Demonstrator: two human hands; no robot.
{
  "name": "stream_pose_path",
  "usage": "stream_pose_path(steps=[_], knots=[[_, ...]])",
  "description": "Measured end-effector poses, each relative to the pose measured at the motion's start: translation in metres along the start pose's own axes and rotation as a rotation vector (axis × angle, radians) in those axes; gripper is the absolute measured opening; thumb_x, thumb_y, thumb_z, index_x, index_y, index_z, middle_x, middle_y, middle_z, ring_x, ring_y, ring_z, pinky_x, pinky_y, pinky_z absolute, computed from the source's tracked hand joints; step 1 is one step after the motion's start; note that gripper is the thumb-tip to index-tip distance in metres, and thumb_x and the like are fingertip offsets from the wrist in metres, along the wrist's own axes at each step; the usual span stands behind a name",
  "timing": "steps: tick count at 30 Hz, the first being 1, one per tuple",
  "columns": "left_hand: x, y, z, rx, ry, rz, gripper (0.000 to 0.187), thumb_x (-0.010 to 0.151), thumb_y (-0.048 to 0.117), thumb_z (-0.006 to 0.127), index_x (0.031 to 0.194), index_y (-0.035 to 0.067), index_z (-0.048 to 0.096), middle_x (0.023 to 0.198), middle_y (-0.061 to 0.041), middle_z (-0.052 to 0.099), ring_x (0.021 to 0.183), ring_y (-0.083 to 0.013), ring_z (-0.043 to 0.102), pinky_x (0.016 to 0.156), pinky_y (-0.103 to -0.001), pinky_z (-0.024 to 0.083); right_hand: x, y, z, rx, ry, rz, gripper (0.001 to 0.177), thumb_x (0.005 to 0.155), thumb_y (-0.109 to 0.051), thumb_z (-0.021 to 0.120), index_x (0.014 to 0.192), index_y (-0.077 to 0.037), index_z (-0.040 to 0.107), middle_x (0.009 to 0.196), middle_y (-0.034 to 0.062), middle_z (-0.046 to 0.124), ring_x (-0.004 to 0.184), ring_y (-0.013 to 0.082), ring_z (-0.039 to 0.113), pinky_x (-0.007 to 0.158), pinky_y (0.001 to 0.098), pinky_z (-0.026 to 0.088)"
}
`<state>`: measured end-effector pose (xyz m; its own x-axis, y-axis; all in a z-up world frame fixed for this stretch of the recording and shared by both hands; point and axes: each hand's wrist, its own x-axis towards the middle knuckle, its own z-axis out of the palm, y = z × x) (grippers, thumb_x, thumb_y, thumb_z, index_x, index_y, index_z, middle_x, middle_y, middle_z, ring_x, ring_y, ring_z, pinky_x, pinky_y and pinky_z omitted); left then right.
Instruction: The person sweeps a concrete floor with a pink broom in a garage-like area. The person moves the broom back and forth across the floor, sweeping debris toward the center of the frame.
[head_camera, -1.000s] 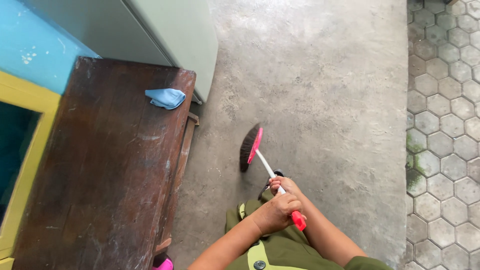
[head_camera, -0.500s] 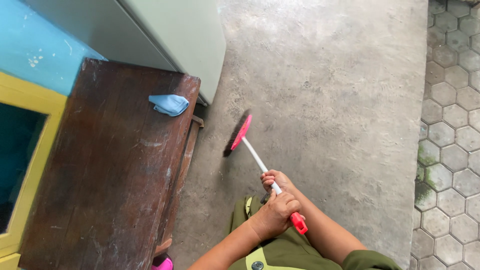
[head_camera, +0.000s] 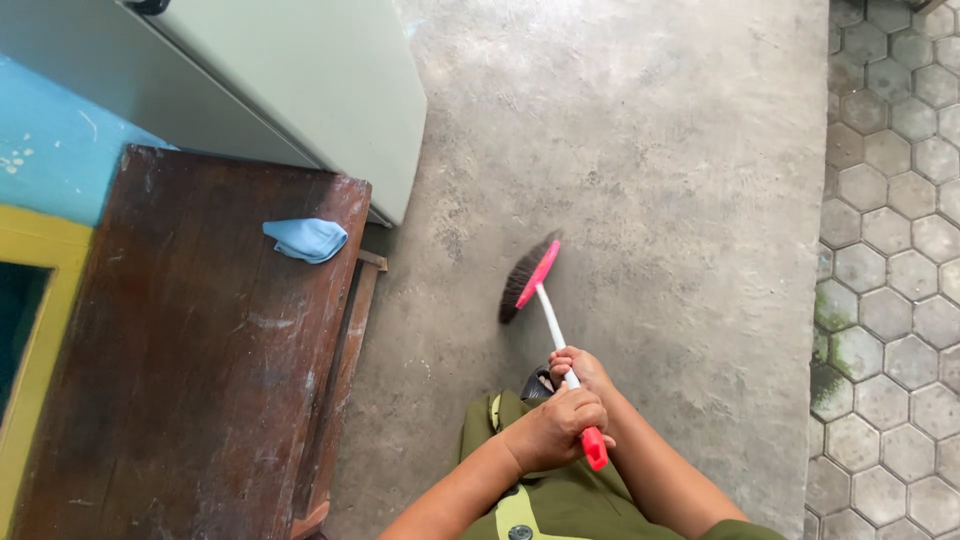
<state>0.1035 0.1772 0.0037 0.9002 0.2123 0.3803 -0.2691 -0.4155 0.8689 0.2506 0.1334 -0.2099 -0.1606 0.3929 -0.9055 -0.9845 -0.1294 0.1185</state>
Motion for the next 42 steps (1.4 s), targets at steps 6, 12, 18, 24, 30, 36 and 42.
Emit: stream_pose_path(steps=[6,12,18,24,30,36,42], knots=[[0.019,0.008,-0.017,0.074,0.072,0.006,0.027,0.100,0.015,0.073,0.091,0.009,0.048,0.090,-0.006,0.054,0.082,-0.0262,0.054,0.078,-0.039,0.039,-0.018,-0.011,0.041,-0.076,-0.020,-0.062,0.009,0.092,-0.003,0.049,0.084,-0.006,0.047,0.063,-0.0028,0.041,0.046,0.0015,0.033,0.037,0.0120,0.033],[0.021,-0.007,-0.005,0.401,0.020,-0.059,0.029,0.104,0.028,0.067,0.088,0.009,0.052,0.083,-0.007,0.051,0.078,-0.0310,0.054,0.075,-0.050,0.037,0.022,-0.017,0.047,0.096,-0.278,0.394,0.015,0.099,-0.016,0.054,0.095,-0.001,0.055,0.061,-0.0097,0.038,0.047,-0.0015,0.035,0.039,0.0110,0.033],[0.020,-0.026,-0.007,0.326,-0.002,-0.148,0.027,0.105,0.028,0.064,0.088,0.010,0.052,0.085,-0.005,0.051,0.077,-0.0289,0.047,0.071,-0.045,0.033,0.043,-0.007,0.050,0.074,-0.195,0.362,0.014,0.097,-0.009,0.051,0.084,-0.004,0.050,0.063,-0.0048,0.042,0.047,0.0015,0.037,0.040,0.0132,0.035],[0.032,-0.041,0.000,0.123,-0.083,-0.038,0.024,0.104,0.025,0.065,0.093,0.008,0.053,0.085,-0.007,0.051,0.081,-0.0300,0.053,0.070,-0.042,0.034,0.047,-0.038,0.001,0.044,-0.117,0.186,0.014,0.095,-0.009,0.052,0.081,-0.005,0.051,0.054,-0.0076,0.036,0.044,0.0023,0.034,0.040,0.0126,0.035],[0.071,-0.031,-0.043,-0.062,-0.081,0.071,0.026,0.104,0.015,0.064,0.089,0.007,0.045,0.086,-0.008,0.050,0.077,-0.0280,0.047,0.077,-0.038,0.040,-0.010,-0.058,0.049,0.096,0.026,-0.080,0.015,0.096,-0.008,0.052,0.082,-0.006,0.048,0.060,-0.0070,0.038,0.048,0.0012,0.035,0.041,0.0114,0.035],[0.072,-0.042,-0.080,-0.017,-0.102,0.130,0.028,0.101,0.013,0.072,0.089,0.008,0.047,0.088,-0.007,0.053,0.077,-0.0280,0.051,0.077,-0.040,0.037,-0.010,-0.057,0.097,0.070,-0.020,-0.108,0.016,0.096,-0.010,0.054,0.081,-0.006,0.050,0.058,-0.0079,0.036,0.047,0.0013,0.034,0.041,0.0119,0.033],[0.060,-0.062,-0.107,0.368,-0.171,0.104,0.034,0.100,0.030,0.073,0.083,0.009,0.051,0.079,-0.007,0.051,0.075,-0.0290,0.056,0.065,-0.044,0.037,0.049,-0.043,0.130,0.195,-0.318,0.248,0.021,0.099,-0.016,0.054,0.080,-0.009,0.046,0.052,-0.0134,0.030,0.043,-0.0022,0.028,0.040,0.0115,0.028]])
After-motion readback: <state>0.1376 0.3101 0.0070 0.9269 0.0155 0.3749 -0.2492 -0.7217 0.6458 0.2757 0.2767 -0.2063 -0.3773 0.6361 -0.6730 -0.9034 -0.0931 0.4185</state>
